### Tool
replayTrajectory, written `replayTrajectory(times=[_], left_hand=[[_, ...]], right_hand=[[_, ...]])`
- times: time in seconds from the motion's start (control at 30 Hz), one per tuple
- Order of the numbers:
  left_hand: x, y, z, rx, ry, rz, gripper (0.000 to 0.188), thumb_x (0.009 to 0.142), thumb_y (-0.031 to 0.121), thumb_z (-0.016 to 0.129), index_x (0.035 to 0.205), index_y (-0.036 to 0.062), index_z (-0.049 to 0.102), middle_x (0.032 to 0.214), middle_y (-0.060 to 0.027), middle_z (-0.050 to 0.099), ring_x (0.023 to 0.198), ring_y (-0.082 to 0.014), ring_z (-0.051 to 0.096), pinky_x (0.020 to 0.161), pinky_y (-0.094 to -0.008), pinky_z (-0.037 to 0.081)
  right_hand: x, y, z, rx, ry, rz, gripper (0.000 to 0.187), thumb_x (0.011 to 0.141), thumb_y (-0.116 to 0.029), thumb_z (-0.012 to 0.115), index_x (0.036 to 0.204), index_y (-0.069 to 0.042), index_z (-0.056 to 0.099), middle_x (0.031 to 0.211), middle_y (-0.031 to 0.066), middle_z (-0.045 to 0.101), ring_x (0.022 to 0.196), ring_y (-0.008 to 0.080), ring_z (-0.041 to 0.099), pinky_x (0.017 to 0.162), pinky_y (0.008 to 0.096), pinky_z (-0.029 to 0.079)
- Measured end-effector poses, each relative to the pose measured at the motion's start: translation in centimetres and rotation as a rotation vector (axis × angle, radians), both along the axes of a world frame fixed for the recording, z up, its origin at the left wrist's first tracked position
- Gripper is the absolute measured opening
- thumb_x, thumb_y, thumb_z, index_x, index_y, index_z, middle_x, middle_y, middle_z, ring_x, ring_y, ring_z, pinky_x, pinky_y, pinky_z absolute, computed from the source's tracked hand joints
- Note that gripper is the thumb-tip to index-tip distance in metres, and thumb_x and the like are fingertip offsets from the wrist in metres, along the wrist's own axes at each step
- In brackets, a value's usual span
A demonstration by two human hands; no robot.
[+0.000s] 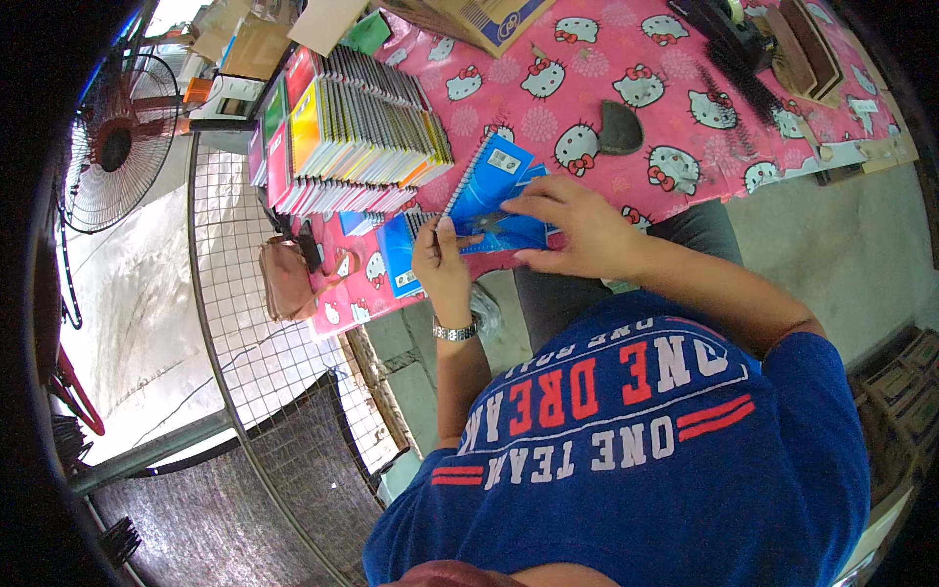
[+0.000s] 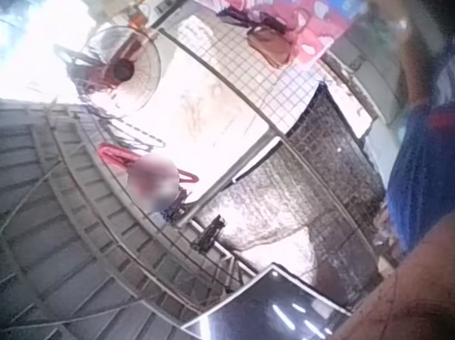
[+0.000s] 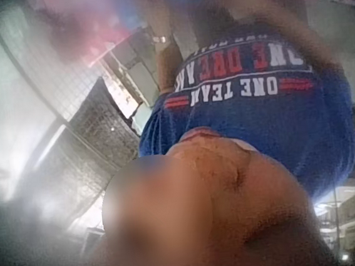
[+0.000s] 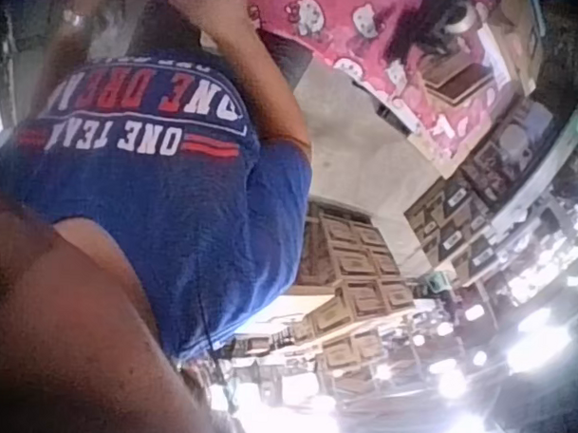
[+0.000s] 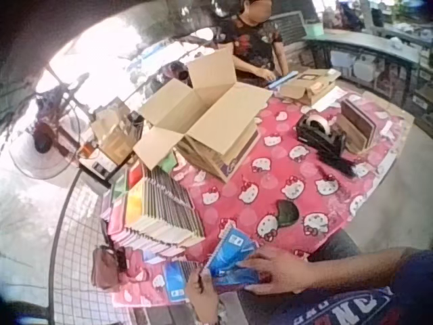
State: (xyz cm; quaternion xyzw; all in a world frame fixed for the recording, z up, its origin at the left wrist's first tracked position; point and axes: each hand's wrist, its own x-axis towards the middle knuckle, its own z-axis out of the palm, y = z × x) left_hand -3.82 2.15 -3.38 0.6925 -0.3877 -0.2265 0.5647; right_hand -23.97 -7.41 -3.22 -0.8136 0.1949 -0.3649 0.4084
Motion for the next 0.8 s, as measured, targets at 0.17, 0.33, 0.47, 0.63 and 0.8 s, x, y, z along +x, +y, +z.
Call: replayTrajectory(times=[0.17, 0.33, 0.47, 0.63, 0.8], left_hand=[[1.4, 0.9, -2.1, -0.031, -0.206, -0.025, 0.025, 0.095, 0.004, 0.056, 0.117, -0.0060, 0.059, 0.091, -0.0105, 0.067, 0.078, -0.0149, 0.067, 0.068, -0.0251, 0.053], [0.9, 0.7, -1.4, -0.019, -0.306, -0.006, 0.032, 0.088, -0.006, 0.051, 0.118, -0.0052, 0.061, 0.095, -0.0115, 0.069, 0.087, -0.0147, 0.066, 0.074, -0.0264, 0.052], [0.6, 0.6, -1.2, -0.035, -0.300, 0.009, 0.037, 0.082, -0.010, 0.048, 0.116, -0.0056, 0.063, 0.099, -0.0126, 0.070, 0.087, -0.0147, 0.065, 0.078, -0.0273, 0.052], [-0.5, 0.2, -0.2, -0.074, -0.357, 0.034, 0.037, 0.078, -0.014, 0.051, 0.108, -0.0025, 0.068, 0.091, -0.0101, 0.068, 0.074, -0.0114, 0.059, 0.066, -0.0238, 0.046], [-0.2, 0.3, -1.1, -0.178, -0.316, 0.062, 0.036, 0.079, -0.015, 0.051, 0.109, -0.0028, 0.068, 0.090, -0.0102, 0.067, 0.068, -0.0111, 0.054, 0.062, -0.0246, 0.045]], right_hand=[[2.4, 0.8, 1.3, -0.214, 0.085, 0.015, 0.055, 0.073, -0.025, 0.078, 0.122, -0.009, 0.060, 0.113, 0.0149, 0.057, 0.104, 0.0331, 0.057, 0.088, 0.0422, 0.048], [2.6, 1.1, 1.7, -0.305, 0.103, -0.024, 0.051, 0.073, -0.027, 0.076, 0.119, -0.008, 0.061, 0.108, 0.0141, 0.057, 0.101, 0.0330, 0.056, 0.086, 0.0436, 0.048], [2.2, 1.6, 1.5, -0.291, 0.114, -0.021, 0.046, 0.076, -0.027, 0.073, 0.115, -0.007, 0.062, 0.103, 0.0141, 0.056, 0.098, 0.0330, 0.056, 0.082, 0.0435, 0.048], [2.0, 2.1, 1.9, 0.094, 0.167, 0.117, 0.046, 0.077, -0.023, 0.073, 0.118, -0.005, 0.061, 0.104, 0.0146, 0.057, 0.097, 0.0335, 0.057, 0.083, 0.0426, 0.048], [2.1, 2.2, 1.1, -0.070, 0.009, -0.011, 0.047, 0.077, -0.021, 0.074, 0.118, -0.004, 0.061, 0.103, 0.0152, 0.058, 0.093, 0.0328, 0.059, 0.081, 0.0409, 0.049]])
